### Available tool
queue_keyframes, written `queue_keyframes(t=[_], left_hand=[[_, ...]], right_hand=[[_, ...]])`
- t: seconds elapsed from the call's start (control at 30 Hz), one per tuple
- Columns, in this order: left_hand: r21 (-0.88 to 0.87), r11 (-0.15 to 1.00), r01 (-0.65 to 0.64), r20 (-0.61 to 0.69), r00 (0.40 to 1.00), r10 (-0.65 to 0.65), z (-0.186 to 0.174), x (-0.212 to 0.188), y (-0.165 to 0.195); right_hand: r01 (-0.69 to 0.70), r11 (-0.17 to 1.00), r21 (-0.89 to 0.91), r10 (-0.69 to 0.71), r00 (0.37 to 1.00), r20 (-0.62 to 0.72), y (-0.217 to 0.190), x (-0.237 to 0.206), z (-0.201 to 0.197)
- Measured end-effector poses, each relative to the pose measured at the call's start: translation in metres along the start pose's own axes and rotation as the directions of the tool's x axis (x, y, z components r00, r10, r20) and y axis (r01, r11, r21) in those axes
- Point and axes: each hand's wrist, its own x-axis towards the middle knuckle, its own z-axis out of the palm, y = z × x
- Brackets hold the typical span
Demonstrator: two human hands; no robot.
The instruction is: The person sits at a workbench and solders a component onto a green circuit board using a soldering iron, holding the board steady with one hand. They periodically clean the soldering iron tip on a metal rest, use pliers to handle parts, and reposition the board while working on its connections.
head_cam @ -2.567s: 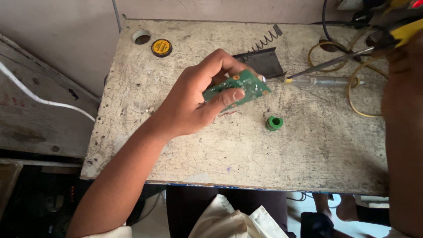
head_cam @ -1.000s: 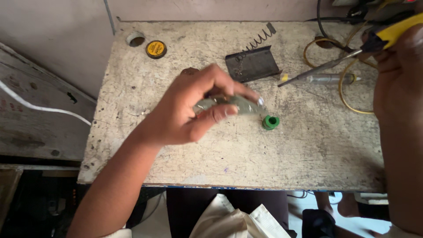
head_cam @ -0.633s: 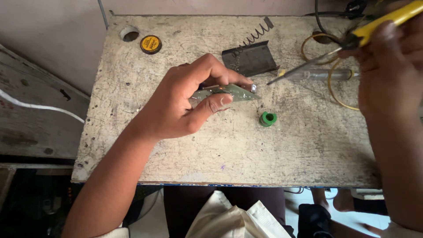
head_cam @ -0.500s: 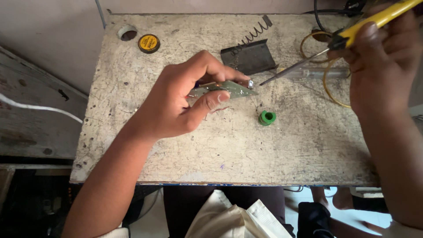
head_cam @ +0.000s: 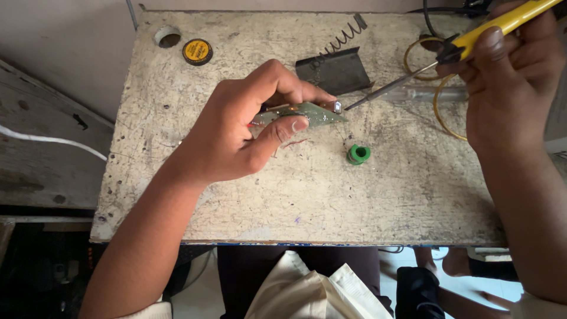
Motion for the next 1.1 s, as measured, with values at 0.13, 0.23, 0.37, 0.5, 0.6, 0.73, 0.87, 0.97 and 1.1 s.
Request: queue_keyframes(t=[0.13,0.23,0.37,0.5,0.6,0.73,0.87,0.97,1.1], left_hand=[[-0.004,1.0,0.007,-0.003,1.0,-0.007,0.0013,-0.0013,-0.0024],[0.002,1.0,0.002,0.005,1.0,-0.002,0.0015,-0.0003,-0.0027],[-0.007,0.999,-0.038,-0.002,0.999,0.038,0.0006,-0.0001,-0.0009],[-0.014,1.0,-0.027,0.009,1.0,0.027,0.001,-0.0008,-0.002],[-0.009,1.0,-0.028,0.013,1.0,0.028,0.0014,-0.0014,-0.0042],[-0.008,0.999,-0.034,0.011,0.999,0.034,0.0014,-0.0025,-0.0049],[-0.017,0.999,-0.033,0.006,0.999,0.033,0.0015,-0.0031,-0.0034],[-0.014,1.0,-0.023,0.006,1.0,0.023,0.0013,-0.0031,-0.0024],[-0.008,1.0,0.016,0.015,1.0,-0.015,0.0014,-0.003,-0.0014]], right_hand=[[0.034,0.999,-0.042,-0.032,0.999,0.04,-0.0022,0.0002,0.001],[0.014,1.0,-0.022,-0.013,1.0,0.024,-0.0018,-0.0004,0.0018],[0.009,1.0,0.001,-0.009,1.0,0.017,0.0004,-0.001,0.0029],[0.01,1.0,-0.01,-0.01,1.0,0.028,0.001,-0.0009,0.0017],[0.006,1.0,0.001,-0.006,1.0,0.028,0.0006,-0.0014,0.0013],[0.018,1.0,-0.013,-0.017,0.999,0.037,-0.0009,-0.001,0.0031],[0.042,0.998,-0.046,-0.04,0.998,0.041,-0.0029,0.0003,0.0052],[0.063,0.996,-0.066,-0.059,0.996,0.063,-0.0043,0.0012,0.0052],[0.07,0.994,-0.087,-0.063,0.995,0.081,-0.0047,0.0013,0.0045]])
